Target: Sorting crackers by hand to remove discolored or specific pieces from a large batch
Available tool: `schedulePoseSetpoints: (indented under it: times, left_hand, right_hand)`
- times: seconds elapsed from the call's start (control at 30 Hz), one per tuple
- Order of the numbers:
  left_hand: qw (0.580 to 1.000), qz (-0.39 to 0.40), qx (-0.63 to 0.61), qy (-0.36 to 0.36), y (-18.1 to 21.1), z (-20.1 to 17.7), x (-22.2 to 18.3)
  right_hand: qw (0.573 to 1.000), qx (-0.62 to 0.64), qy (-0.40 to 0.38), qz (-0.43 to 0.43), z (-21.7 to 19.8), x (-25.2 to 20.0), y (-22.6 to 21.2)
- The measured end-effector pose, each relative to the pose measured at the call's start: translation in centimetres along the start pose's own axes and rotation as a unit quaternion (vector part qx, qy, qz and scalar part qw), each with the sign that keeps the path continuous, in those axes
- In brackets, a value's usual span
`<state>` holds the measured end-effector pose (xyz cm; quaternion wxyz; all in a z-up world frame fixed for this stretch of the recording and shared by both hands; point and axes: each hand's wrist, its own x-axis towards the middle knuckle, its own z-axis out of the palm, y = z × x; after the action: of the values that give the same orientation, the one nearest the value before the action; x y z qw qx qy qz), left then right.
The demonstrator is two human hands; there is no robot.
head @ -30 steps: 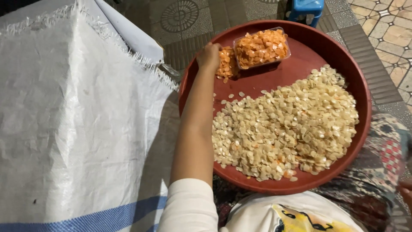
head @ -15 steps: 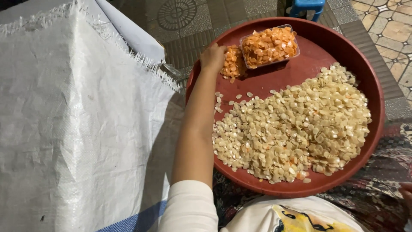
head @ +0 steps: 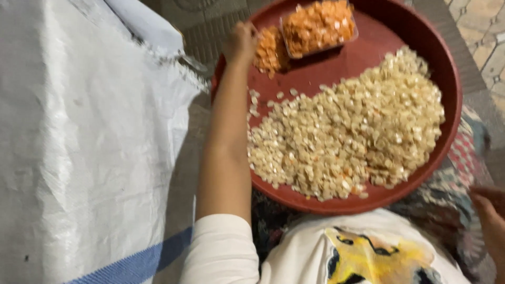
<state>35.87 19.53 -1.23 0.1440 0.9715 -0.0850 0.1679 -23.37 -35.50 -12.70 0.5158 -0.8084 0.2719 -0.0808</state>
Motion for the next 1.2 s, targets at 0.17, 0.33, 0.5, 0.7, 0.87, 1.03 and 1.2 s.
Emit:
schedulePoseSetpoints:
  times: [0.17,0.33,0.5,0.7,0.87,1.03,1.2]
  left_hand:
    - [0.987,0.057,-0.138,-0.060,3.7,-5.6,-8.4]
    - [0.937,0.135,-0.317,-0.063,10.0,-14.4,-13.2]
    - [0.867,-0.021,-0.097,-0.488,15.9,-22.0,-20.6]
    - [0.930,0.217,-0.181,-0.235,14.8,-10.0,-26.1]
    - [0.937,0.245,-0.176,-0.177,17.5,-7.7,-24.7]
    - [0.940,0.253,-0.159,-0.164,18.7,-7.5,-24.7]
    - [0.923,0.294,-0.087,-0.233,18.8,-8.5,-26.4]
  right_hand:
    - [0.999,-0.013,-0.029,-0.026,2.1,-1.6,-14.7]
    - [0.980,-0.109,-0.088,-0.143,5.0,1.4,-22.2]
    - [0.880,-0.247,-0.162,-0.371,10.5,4.4,-25.3]
    - [0.857,-0.331,-0.157,-0.362,19.3,3.8,-29.3]
    - [0.785,-0.287,-0.220,-0.503,21.7,1.4,-28.2]
    - [0.774,-0.223,-0.295,-0.514,21.0,2.1,-25.2]
    - [0.810,-0.251,-0.145,-0.510,16.0,8.7,-22.8]
